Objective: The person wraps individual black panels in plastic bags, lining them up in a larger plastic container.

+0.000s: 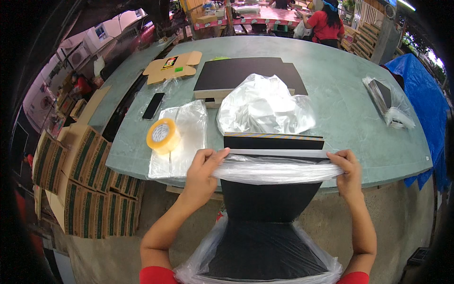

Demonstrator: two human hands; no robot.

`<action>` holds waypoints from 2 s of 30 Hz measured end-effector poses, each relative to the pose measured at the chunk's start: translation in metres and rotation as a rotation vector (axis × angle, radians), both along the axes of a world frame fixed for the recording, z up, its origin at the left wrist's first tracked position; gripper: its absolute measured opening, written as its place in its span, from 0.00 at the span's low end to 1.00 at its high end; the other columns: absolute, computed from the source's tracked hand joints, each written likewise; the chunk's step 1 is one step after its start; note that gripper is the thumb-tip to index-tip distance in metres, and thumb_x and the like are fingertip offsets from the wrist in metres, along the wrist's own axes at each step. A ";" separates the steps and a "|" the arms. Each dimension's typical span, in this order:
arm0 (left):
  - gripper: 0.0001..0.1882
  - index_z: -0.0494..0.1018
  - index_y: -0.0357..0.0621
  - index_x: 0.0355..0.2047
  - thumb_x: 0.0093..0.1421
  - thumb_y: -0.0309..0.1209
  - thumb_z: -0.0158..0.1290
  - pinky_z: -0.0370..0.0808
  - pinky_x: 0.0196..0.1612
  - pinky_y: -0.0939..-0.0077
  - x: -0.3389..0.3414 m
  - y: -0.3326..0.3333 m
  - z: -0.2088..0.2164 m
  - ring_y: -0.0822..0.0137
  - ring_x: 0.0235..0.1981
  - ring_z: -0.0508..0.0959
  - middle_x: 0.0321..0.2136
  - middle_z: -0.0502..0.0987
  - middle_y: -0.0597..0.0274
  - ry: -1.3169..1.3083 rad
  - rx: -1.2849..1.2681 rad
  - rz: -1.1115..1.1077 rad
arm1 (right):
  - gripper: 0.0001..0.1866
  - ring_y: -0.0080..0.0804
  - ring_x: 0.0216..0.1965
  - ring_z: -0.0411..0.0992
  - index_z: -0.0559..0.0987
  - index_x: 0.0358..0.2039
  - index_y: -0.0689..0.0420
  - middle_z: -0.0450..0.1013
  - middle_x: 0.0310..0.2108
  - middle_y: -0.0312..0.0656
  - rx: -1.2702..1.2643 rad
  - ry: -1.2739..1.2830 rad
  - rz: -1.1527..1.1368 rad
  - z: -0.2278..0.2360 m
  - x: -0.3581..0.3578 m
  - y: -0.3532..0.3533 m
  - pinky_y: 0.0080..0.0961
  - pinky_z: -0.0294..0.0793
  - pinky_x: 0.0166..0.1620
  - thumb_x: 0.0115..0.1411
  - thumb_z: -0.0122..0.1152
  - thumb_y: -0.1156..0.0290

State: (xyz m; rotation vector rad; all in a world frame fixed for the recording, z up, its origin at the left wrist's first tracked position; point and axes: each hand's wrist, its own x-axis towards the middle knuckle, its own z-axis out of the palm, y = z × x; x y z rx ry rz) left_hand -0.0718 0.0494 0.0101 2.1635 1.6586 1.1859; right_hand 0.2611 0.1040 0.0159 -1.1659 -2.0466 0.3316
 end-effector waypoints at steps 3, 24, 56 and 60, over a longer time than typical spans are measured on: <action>0.23 0.71 0.38 0.37 0.38 0.10 0.45 0.72 0.26 0.80 -0.011 -0.004 0.005 0.66 0.24 0.74 0.25 0.73 0.54 -0.411 -0.129 -0.062 | 0.19 0.28 0.27 0.70 0.76 0.32 0.61 0.71 0.25 0.42 -0.383 0.309 0.094 0.011 0.019 -0.001 0.19 0.69 0.31 0.34 0.56 0.88; 0.15 0.66 0.43 0.36 0.48 0.32 0.53 0.60 0.15 0.81 -0.032 -0.093 -0.299 0.75 0.16 0.64 0.20 0.66 0.64 -0.669 -0.942 -0.154 | 0.15 0.28 0.20 0.67 0.72 0.23 0.62 0.70 0.19 0.42 -0.888 -0.334 -0.198 -0.295 0.044 -0.076 0.23 0.64 0.24 0.50 0.50 0.61; 0.19 0.69 0.51 0.42 0.46 0.27 0.51 0.63 0.47 0.66 0.072 0.250 -0.010 0.55 0.49 0.63 0.43 0.66 0.53 0.293 -0.058 0.031 | 0.32 0.41 0.58 0.46 0.62 0.53 0.47 0.52 0.56 0.47 -1.277 -0.195 0.655 -0.217 -0.040 -0.094 0.32 0.44 0.58 0.54 0.34 0.40; 0.17 0.66 0.40 0.41 0.50 0.29 0.48 0.70 0.33 0.69 0.061 0.244 0.039 0.60 0.27 0.76 0.29 0.73 0.51 -0.337 -0.060 -0.063 | 0.32 0.42 0.57 0.50 0.63 0.52 0.50 0.54 0.54 0.49 -1.264 -0.203 0.639 -0.213 -0.043 -0.087 0.31 0.47 0.57 0.54 0.36 0.41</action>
